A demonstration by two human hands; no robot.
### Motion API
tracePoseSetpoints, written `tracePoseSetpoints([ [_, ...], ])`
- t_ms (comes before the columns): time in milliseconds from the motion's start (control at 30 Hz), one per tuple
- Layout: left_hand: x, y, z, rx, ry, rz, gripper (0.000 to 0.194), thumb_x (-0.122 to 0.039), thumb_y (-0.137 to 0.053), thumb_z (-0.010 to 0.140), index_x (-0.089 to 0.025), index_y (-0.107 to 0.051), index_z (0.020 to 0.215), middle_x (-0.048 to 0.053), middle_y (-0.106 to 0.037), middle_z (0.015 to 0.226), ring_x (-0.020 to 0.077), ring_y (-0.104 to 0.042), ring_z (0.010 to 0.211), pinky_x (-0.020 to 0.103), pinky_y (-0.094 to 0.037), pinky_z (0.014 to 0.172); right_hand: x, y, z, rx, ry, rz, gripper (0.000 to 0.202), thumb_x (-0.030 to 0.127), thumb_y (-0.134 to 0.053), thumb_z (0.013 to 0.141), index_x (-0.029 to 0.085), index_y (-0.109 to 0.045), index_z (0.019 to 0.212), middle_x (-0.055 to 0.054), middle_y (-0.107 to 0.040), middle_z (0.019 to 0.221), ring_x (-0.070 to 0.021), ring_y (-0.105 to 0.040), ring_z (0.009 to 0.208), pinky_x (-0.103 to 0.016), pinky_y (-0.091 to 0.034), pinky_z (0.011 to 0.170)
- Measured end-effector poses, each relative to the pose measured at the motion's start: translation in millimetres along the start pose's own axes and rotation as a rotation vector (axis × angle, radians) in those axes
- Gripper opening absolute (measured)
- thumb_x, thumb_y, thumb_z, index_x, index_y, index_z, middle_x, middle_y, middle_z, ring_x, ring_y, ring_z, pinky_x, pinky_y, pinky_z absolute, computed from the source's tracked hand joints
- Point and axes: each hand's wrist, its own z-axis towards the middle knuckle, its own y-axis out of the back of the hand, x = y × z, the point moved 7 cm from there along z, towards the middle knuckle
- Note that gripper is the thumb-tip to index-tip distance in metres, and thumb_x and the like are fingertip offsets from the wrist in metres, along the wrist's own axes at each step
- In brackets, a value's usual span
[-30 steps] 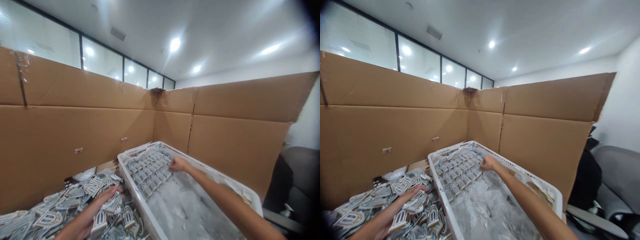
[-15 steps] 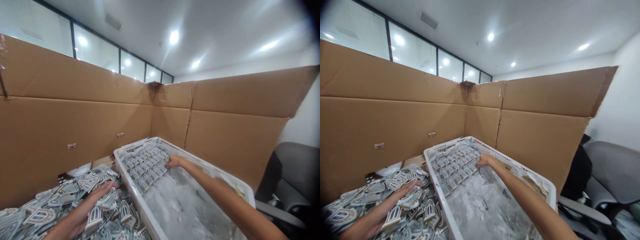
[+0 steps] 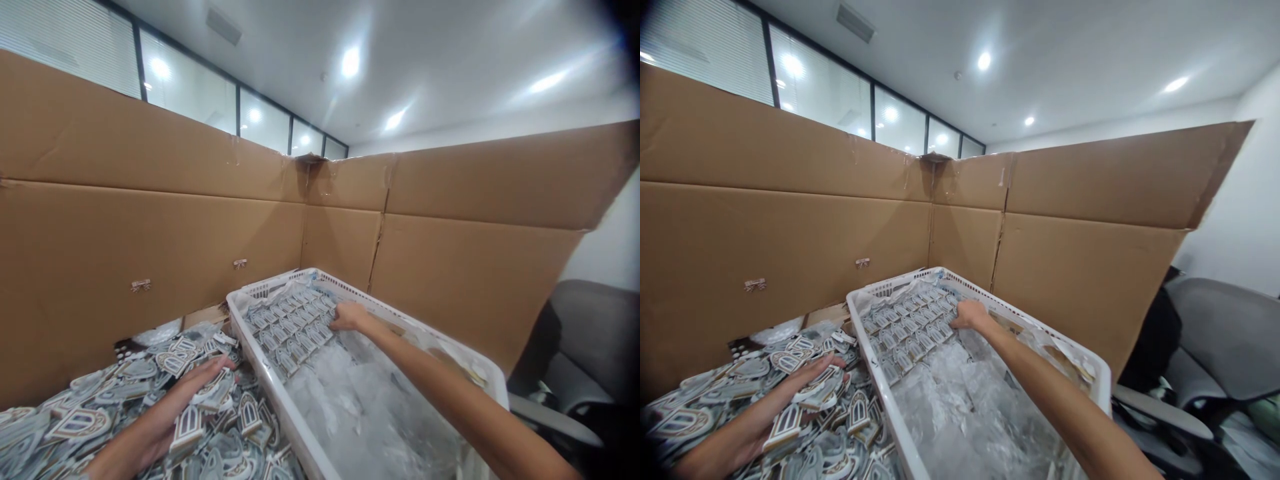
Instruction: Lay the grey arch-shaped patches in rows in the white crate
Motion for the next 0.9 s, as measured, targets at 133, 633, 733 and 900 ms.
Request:
tracePoseSetpoints([
  [133,2.2,1.4,0.4,-0.015,0.017,-0.003,0.056,-0.061,-0.091,0.073,-0.022,-0.080,0.112,0.011,-0.083,0.116,0.0289,-0.078,0.099,0.035,-0.061,0.087,2.7,4.2,-2.0,-0.031,0.017,-0.005,0.028,0.043,-0.080,0.081,0.021,-0.084,0.097,-0.014,-0.079,0.096,-0.0346,-0.075,0.099,-0.038,-0.058,0.089],
  [633,-5.2,-7.0,-5.4,0.012,0.016,0.040,0.058,-0.064,-0.093,0.070,-0.021,-0.078,0.106,0.007,-0.081,0.103,0.0230,-0.074,0.086,0.028,-0.057,0.072,10.2,0.7,-1.7,-0.012,0.138,0.047,0.024,0.037,-0.071,0.100,0.017,-0.076,0.112,-0.008,-0.076,0.114,-0.0232,-0.071,0.105,-0.040,-0.056,0.096],
  [733,-5.9,-9.0,-5.8,0.007,0.022,0.063,0.053,-0.064,-0.087,0.077,-0.022,-0.077,0.107,0.006,-0.081,0.100,0.0190,-0.071,0.075,0.026,-0.052,0.063,1.4,6.0,0.0,-0.059,0.130,0.054,0.027,0.025,-0.069,0.096,0.017,-0.079,0.119,-0.012,-0.076,0.124,-0.0276,-0.070,0.117,-0.033,-0.053,0.100],
  [900,-4.6,-9.7,-4.2,0.035,0.008,0.008,0.049,-0.058,-0.091,0.076,-0.021,-0.077,0.104,0.007,-0.082,0.099,0.0212,-0.073,0.081,0.029,-0.056,0.075,-7.6,3.2,-1.7,-0.059,0.128,0.074,0.040,0.020,-0.065,0.090,0.012,-0.079,0.127,-0.017,-0.075,0.129,-0.0325,-0.070,0.121,-0.033,-0.051,0.104],
])
